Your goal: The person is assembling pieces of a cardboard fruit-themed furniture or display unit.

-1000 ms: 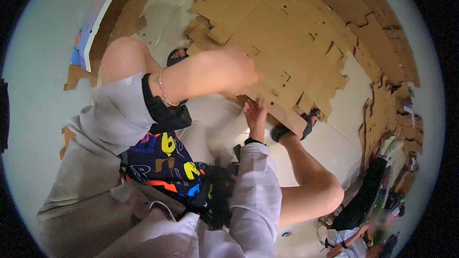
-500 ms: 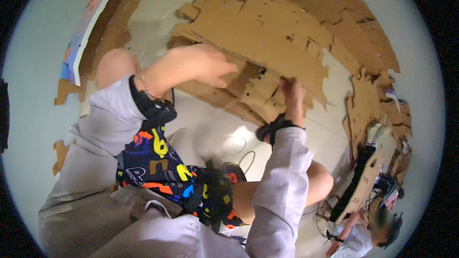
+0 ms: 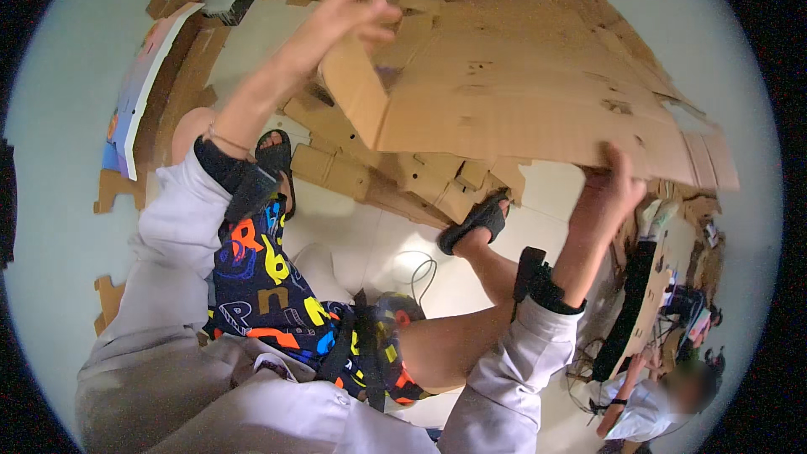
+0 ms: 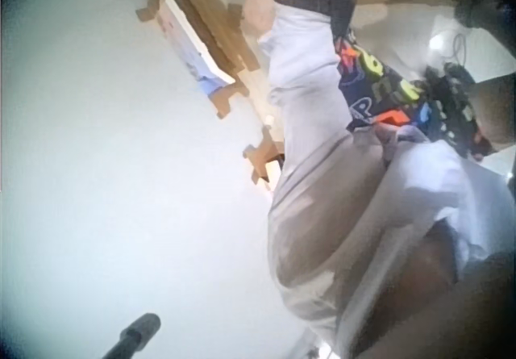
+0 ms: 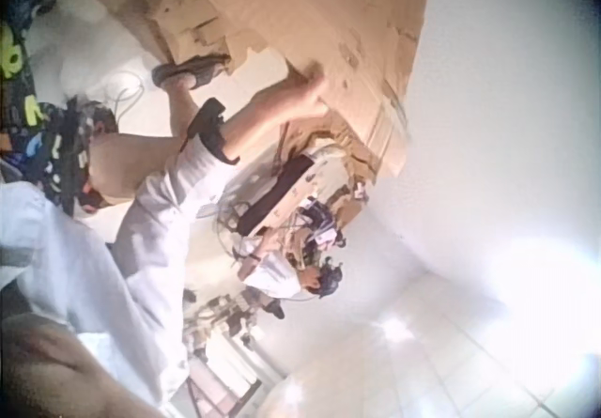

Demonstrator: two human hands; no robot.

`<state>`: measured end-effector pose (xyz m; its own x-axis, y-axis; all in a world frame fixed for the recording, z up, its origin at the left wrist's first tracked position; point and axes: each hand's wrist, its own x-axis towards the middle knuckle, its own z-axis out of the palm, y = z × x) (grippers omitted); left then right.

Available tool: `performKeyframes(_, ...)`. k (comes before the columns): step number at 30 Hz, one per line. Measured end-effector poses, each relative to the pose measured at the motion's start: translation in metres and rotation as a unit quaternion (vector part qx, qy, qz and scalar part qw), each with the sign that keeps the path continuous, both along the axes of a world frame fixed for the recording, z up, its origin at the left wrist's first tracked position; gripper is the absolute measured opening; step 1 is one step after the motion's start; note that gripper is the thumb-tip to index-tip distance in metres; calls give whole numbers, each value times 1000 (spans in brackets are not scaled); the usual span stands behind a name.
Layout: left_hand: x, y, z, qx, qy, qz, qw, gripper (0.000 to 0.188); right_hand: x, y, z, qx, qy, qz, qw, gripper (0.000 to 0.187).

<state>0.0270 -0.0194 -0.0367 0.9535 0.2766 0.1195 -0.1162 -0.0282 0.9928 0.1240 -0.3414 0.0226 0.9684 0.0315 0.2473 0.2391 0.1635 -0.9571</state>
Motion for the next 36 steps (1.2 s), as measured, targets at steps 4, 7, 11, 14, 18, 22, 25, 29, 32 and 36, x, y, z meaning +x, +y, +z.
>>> performKeyframes(4,-4,-34,-7,152,111,-182,965,58,-13,20,-21,-126,88,-25,988,25)
performKeyframes(7,-2,-58,-14,218,127,-243,937,59,-22,28,-18,-160,83,35,983,25)
performKeyframes(11,-2,-86,-23,135,169,-293,931,66,-24,36,-11,-195,98,58,974,25)
performKeyframes(14,-8,-104,-28,224,43,-279,933,77,-22,36,-11,-192,108,63,973,27)
performKeyframes(18,-12,-114,-28,215,13,-250,944,83,-20,35,-12,-204,113,99,967,36)
performKeyframes(22,-2,-110,-26,90,67,-289,951,80,-16,33,-7,-247,152,151,945,38)
performKeyframes(25,4,-111,-24,-30,93,-282,954,79,-8,29,-6,-314,142,162,925,50)
performKeyframes(29,6,-112,-22,-67,104,-291,949,79,0,22,-15,-351,66,97,929,69)
performKeyframes(32,5,-112,-22,-77,81,-310,944,79,5,20,-22,-343,45,69,936,80)
performKeyframes(36,5,-112,-24,-69,74,-310,945,79,5,17,-23,-395,73,50,914,90)
